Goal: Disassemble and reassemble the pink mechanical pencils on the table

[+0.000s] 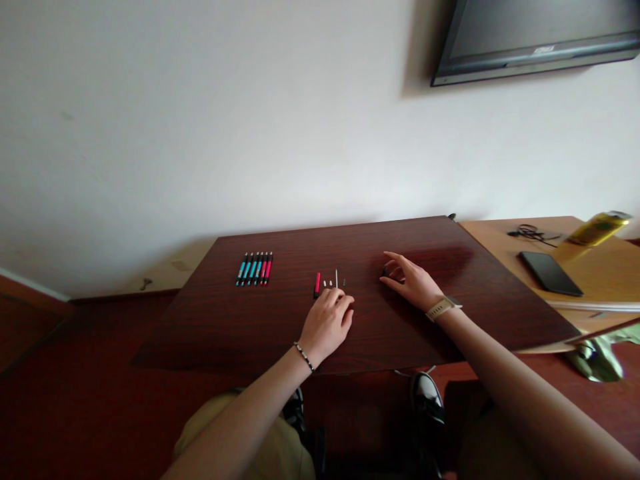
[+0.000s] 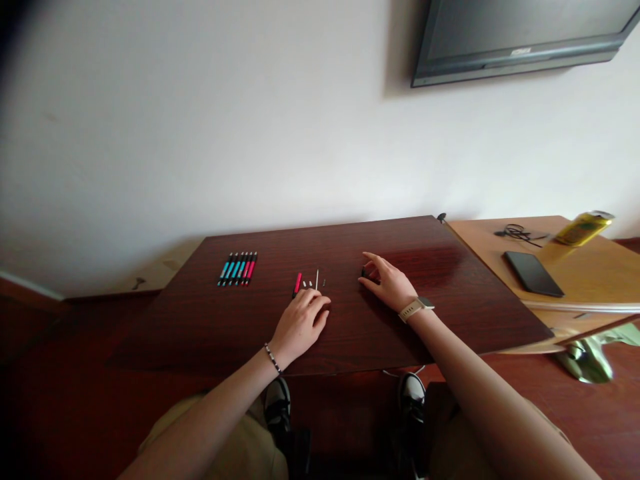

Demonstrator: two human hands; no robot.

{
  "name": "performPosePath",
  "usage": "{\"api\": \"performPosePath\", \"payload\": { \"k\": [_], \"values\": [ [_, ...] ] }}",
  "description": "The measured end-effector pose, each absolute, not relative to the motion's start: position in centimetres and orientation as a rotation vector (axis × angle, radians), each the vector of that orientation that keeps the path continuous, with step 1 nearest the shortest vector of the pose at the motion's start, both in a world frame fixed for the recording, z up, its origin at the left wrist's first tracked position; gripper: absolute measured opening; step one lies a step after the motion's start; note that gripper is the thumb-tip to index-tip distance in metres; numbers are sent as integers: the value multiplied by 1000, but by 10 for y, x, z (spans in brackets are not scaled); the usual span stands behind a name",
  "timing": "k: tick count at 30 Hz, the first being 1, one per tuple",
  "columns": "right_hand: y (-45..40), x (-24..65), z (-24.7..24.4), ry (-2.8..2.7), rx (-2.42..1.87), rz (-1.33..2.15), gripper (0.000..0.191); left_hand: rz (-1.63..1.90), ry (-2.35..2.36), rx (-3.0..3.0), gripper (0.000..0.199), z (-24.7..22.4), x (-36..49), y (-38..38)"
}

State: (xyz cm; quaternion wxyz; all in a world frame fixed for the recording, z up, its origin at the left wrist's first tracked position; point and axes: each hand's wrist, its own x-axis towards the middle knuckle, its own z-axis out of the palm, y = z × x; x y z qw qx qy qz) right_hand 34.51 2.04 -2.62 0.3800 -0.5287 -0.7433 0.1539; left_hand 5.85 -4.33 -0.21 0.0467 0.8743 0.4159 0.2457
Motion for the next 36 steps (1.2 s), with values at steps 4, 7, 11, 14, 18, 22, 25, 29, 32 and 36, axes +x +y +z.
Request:
{"api": "performPosePath", "payload": {
  "k": [4,7,11,14,18,22,25,29,32,36],
  "values": [
    [12,342,-16,-1843,-1364,306,66,731,1339,2731,36,-12,56,-48],
    [8,340,-9,-1793,-1372,242,62,698,1359,2745,44,-19,55,-55],
    [6,340,-6,-1744,-1369,182,55,637,1403,2752,49,-20,55,-68],
    [5,341,-5,-1727,-1368,156,54,607,1419,2768,50,-16,54,-79],
    [4,341,-4,-1717,-1375,154,54,553,1390,2807,51,-10,53,-95],
    [2,340,-2,-1707,-1376,170,53,469,1306,2874,47,-6,54,-107],
    [1,340,-1,-1702,-1370,181,52,482,1263,2900,43,-6,52,-108],
    [0,340,-1,-1705,-1370,181,52,476,1202,2927,39,-6,47,-102],
    [0,340,-1,-1710,-1371,179,52,445,1185,2934,38,-4,45,-98],
    [2,340,-2,-1711,-1363,181,52,479,1158,2928,35,-1,44,-95]
  ]
}}
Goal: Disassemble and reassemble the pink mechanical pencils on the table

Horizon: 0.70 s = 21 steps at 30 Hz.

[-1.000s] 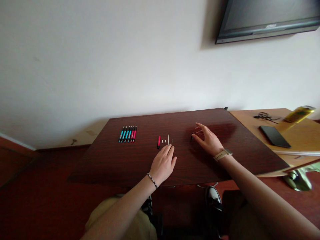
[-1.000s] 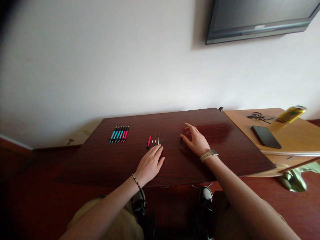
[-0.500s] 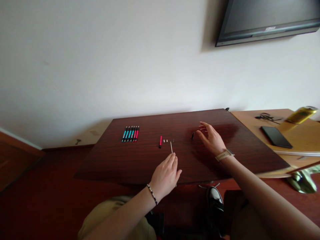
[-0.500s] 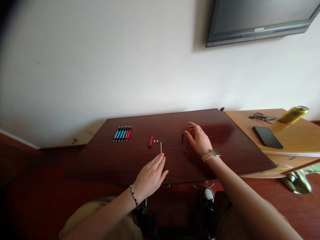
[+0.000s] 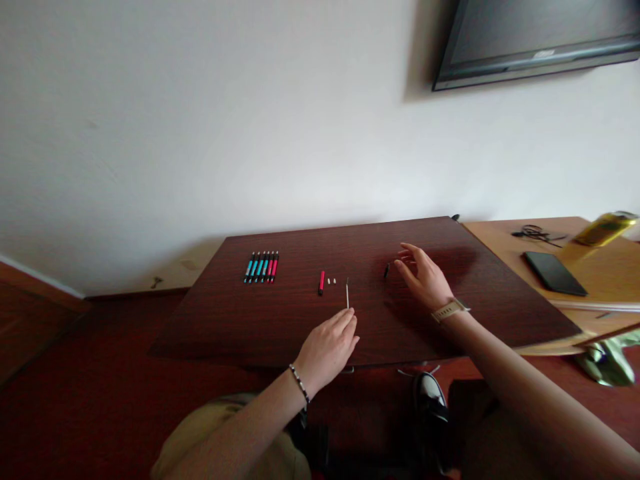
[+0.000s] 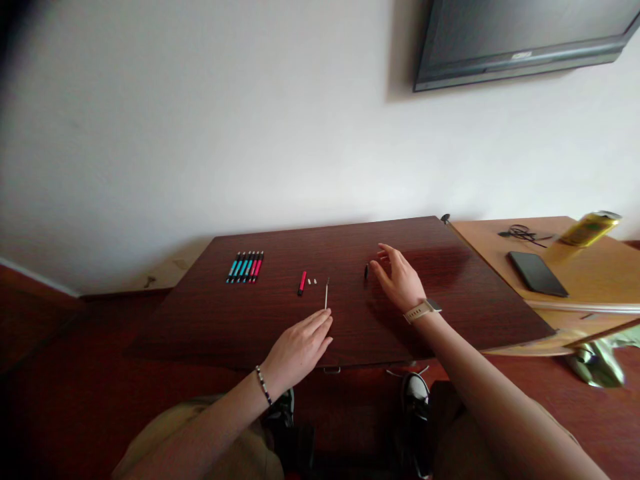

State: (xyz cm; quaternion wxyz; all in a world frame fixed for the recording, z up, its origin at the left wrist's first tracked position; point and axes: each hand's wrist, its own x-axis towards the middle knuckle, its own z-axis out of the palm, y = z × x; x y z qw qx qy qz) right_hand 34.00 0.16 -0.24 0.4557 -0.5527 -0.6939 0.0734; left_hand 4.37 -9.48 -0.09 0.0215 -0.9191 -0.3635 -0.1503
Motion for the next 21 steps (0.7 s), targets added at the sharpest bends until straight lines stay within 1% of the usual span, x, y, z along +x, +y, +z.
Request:
{"api": "performPosePath", "payload": {
  "k": [5,14,21],
  "values": [
    [2,339,-3,-1711,-1367,184,52,-507,-1109,-2883,31,0,42,-90],
    [1,338,-3,-1722,-1360,205,50,-466,-1171,-2835,33,2,48,-97],
    [-1,336,0,-1734,-1349,214,50,-532,-1256,-2763,32,-1,54,-99]
  ]
}}
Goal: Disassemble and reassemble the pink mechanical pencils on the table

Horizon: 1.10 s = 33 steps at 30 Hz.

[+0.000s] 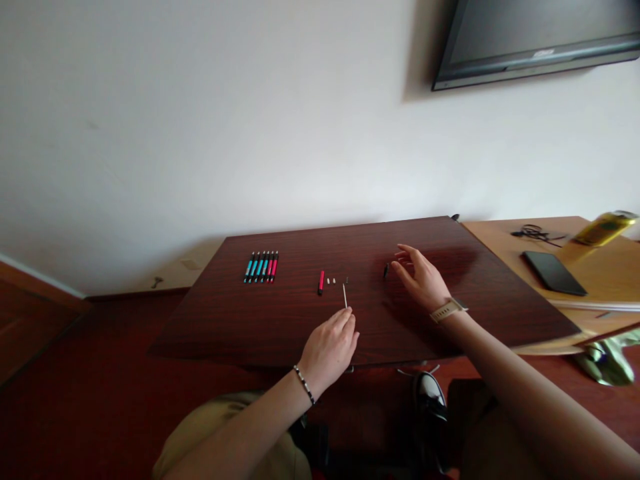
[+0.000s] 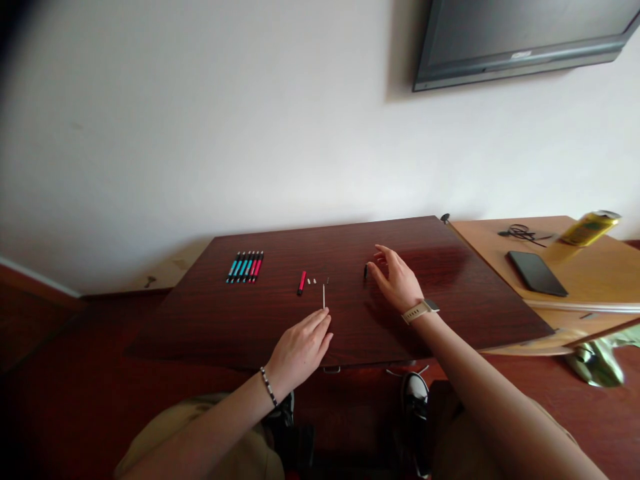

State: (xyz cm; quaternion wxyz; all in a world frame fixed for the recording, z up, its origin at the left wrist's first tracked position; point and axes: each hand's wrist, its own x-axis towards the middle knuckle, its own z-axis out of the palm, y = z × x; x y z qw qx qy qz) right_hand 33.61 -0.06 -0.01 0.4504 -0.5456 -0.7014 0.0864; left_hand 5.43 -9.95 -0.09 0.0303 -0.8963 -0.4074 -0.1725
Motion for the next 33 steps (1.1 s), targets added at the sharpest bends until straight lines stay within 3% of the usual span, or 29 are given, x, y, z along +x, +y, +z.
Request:
{"api": "performPosePath", "payload": {
  "k": [14,33],
  "values": [
    [0,336,-1,-1743,-1351,205,49,-478,-1064,-2848,29,1,42,-85],
    [1,336,-2,-1744,-1358,197,48,-645,-1169,-2900,27,-4,39,-65]
  ]
}}
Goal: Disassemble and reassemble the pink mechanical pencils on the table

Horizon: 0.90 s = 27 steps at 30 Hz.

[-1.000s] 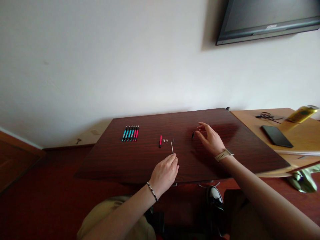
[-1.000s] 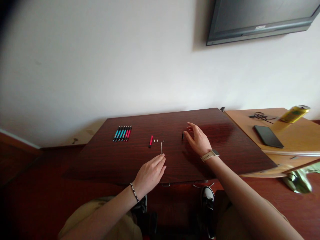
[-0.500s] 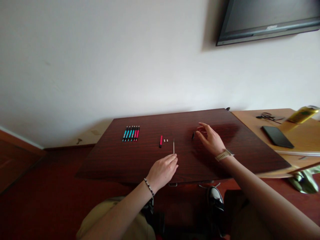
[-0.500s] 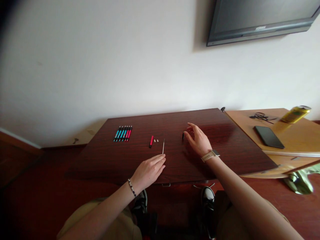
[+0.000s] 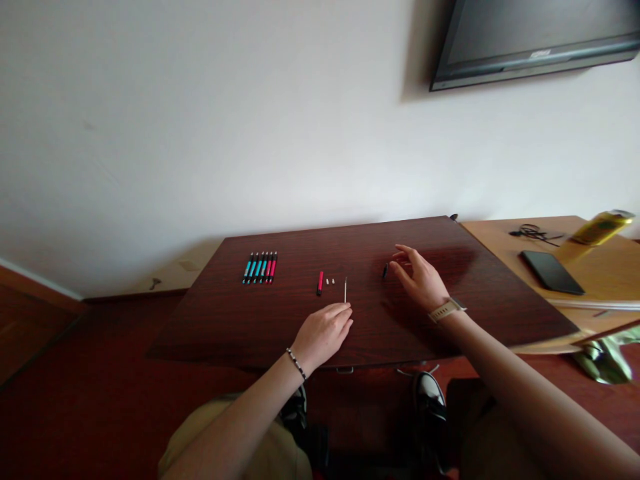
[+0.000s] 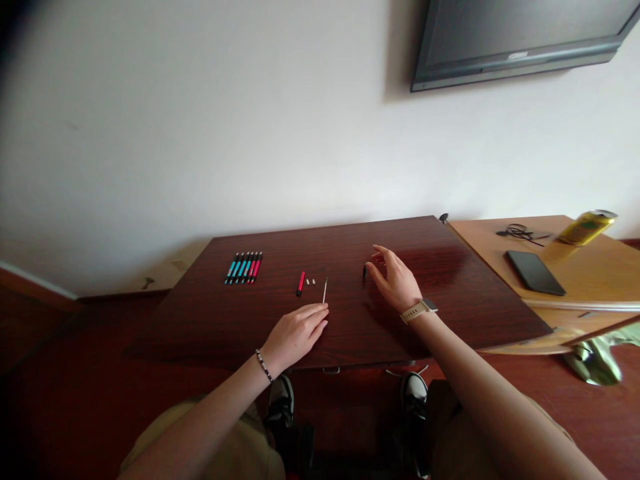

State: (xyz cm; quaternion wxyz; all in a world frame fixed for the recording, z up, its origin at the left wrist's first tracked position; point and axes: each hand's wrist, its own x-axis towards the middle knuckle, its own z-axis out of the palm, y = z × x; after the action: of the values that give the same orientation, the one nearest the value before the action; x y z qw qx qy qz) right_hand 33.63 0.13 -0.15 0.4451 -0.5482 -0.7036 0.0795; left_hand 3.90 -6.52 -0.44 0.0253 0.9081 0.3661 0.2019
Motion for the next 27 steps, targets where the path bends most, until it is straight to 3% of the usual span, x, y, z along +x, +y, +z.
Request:
{"api": "performPosePath", "payload": {
  "k": [18,27],
  "values": [
    [21,336,-25,-1790,-1371,249,43,635,1163,2816,15,-10,63,-19],
    [33,335,-27,-1774,-1375,393,29,609,1156,2831,17,-9,69,-8]
  ]
}}
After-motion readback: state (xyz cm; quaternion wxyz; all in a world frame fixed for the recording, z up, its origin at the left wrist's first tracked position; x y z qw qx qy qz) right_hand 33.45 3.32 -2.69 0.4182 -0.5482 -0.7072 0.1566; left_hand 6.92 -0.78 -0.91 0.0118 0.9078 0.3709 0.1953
